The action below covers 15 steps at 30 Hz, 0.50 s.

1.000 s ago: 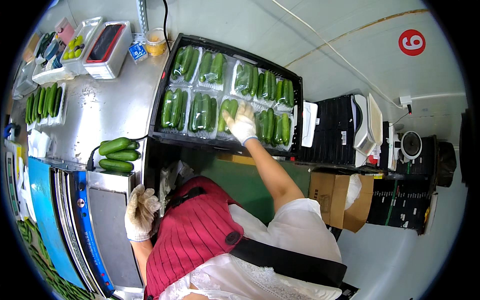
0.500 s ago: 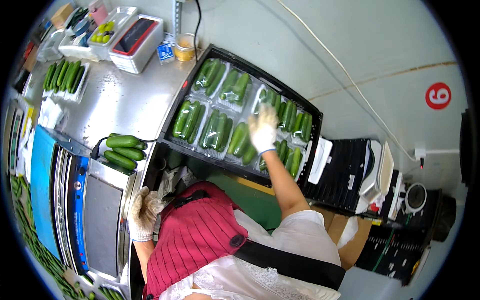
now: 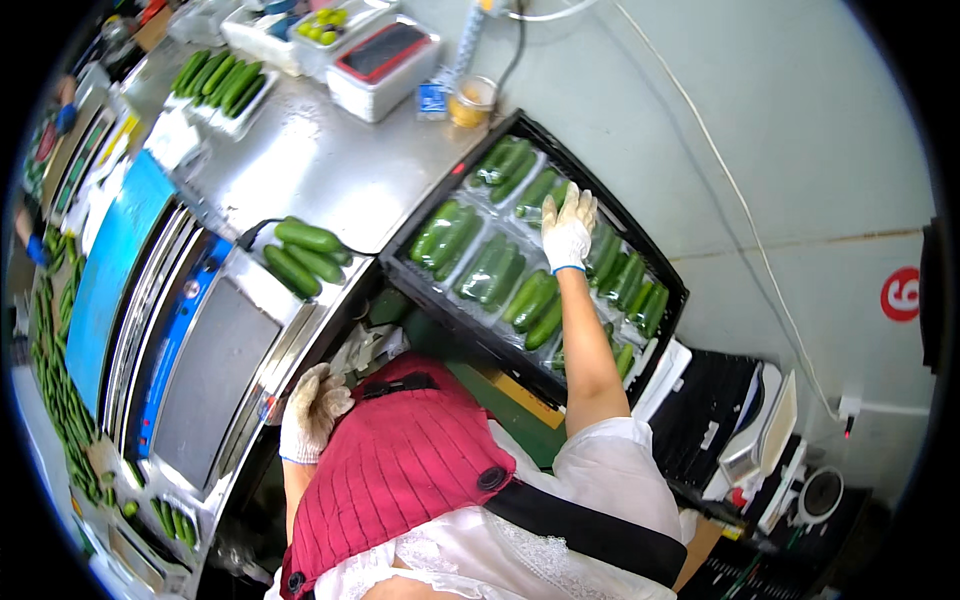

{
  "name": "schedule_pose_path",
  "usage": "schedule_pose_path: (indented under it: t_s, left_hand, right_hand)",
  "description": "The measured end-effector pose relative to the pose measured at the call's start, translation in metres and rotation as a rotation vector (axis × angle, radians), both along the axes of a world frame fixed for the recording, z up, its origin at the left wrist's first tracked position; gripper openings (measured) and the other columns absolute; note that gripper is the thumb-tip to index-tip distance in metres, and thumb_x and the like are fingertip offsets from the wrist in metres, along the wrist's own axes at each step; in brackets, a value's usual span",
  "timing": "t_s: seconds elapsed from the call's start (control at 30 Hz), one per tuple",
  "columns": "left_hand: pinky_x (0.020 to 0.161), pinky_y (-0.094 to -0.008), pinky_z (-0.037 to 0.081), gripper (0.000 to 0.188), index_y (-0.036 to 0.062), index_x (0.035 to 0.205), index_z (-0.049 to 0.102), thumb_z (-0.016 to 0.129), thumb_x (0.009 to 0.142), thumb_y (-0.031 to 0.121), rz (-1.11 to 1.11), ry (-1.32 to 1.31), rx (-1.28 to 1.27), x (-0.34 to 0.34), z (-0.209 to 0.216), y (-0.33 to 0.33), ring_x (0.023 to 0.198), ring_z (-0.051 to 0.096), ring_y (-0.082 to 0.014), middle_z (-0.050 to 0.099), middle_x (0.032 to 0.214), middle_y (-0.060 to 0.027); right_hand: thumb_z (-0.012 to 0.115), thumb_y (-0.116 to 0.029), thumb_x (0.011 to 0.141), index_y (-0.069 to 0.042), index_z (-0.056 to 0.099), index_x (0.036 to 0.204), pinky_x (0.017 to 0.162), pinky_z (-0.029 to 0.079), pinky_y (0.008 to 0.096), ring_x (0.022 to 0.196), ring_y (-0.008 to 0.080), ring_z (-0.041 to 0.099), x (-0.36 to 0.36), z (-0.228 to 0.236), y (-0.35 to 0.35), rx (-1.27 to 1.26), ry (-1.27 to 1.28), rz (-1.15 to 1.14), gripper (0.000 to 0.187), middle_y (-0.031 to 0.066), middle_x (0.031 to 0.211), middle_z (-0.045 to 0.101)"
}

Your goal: The person places three cucumbers into a plastic bag on a vacuum sealer, seals the package, and places it into a black crate. They repeat this process multiple times, adding a label to each sealed package before stacking them in the crate.

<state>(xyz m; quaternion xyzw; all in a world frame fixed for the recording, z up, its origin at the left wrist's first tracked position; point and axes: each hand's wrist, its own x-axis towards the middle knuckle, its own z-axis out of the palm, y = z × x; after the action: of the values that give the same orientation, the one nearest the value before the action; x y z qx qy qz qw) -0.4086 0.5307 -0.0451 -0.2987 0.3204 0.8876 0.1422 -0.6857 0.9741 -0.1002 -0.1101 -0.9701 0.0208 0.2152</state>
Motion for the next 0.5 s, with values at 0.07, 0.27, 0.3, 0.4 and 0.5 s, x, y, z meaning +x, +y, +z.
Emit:
schedule_pose_path:
  t_s: [0.07,0.27,0.3,0.4,0.5]
  left_hand:
    - [0.077,-0.0393,0.057,0.041,0.0,0.128,0.051,0.059,0.096,0.025,0.012,-0.038,-0.069,0.01,-0.007,-0.012,0.088,0.066,-0.0261,0.064,0.105,-0.0171]
    - [0.079,-0.0347,0.057,0.04,0.0004,0.13,0.048,0.056,0.099,0.024,0.052,-0.111,-0.217,0.065,-0.05,-0.036,0.087,0.066,-0.0202,0.066,0.111,-0.0171]
    - [0.076,-0.034,0.057,0.043,0.0008,0.131,0.048,0.059,0.097,0.024,0.135,-0.185,-0.201,0.081,-0.068,-0.029,0.082,0.066,-0.0195,0.066,0.109,-0.0153]
    - [0.073,-0.0345,0.058,0.043,0.0019,0.13,0.05,0.063,0.095,0.022,0.248,-0.238,-0.135,0.114,-0.098,-0.034,0.079,0.067,-0.0205,0.066,0.106,-0.0142]
    - [0.071,-0.0363,0.058,0.044,0.0036,0.132,0.049,0.062,0.094,0.021,0.385,-0.362,-0.188,0.152,-0.114,-0.05,0.077,0.066,-0.0222,0.065,0.104,-0.0133]
  right_hand:
    - [0.055,-0.042,0.094,-0.003,0.05,0.136,0.112,0.031,0.0531,0.135,0.0441,0.036,-0.016,-0.022,-0.012,0.065,-0.038,0.043,0.057,0.0266,0.143,0.044]
    - [0.05,-0.043,0.097,-0.008,0.053,0.135,0.107,0.038,0.0511,0.127,0.0394,0.046,-0.019,-0.045,0.022,0.163,-0.162,0.149,0.052,0.0204,0.136,0.053]
    - [0.048,-0.047,0.097,-0.007,0.052,0.137,0.107,0.037,0.0512,0.13,0.0404,0.042,-0.014,-0.006,-0.005,0.014,-0.283,0.034,0.056,0.024,0.14,0.047]
    - [0.049,-0.048,0.097,-0.006,0.044,0.143,0.11,0.033,0.0513,0.134,0.0426,0.036,-0.013,-0.003,0.0,0.087,-0.228,0.1,0.062,0.0272,0.146,0.038]
    - [0.05,-0.041,0.099,-0.007,0.04,0.147,0.114,0.028,0.0505,0.14,0.0427,0.03,0.033,0.024,-0.074,-0.13,-0.125,0.383,0.06,0.0271,0.151,0.033]
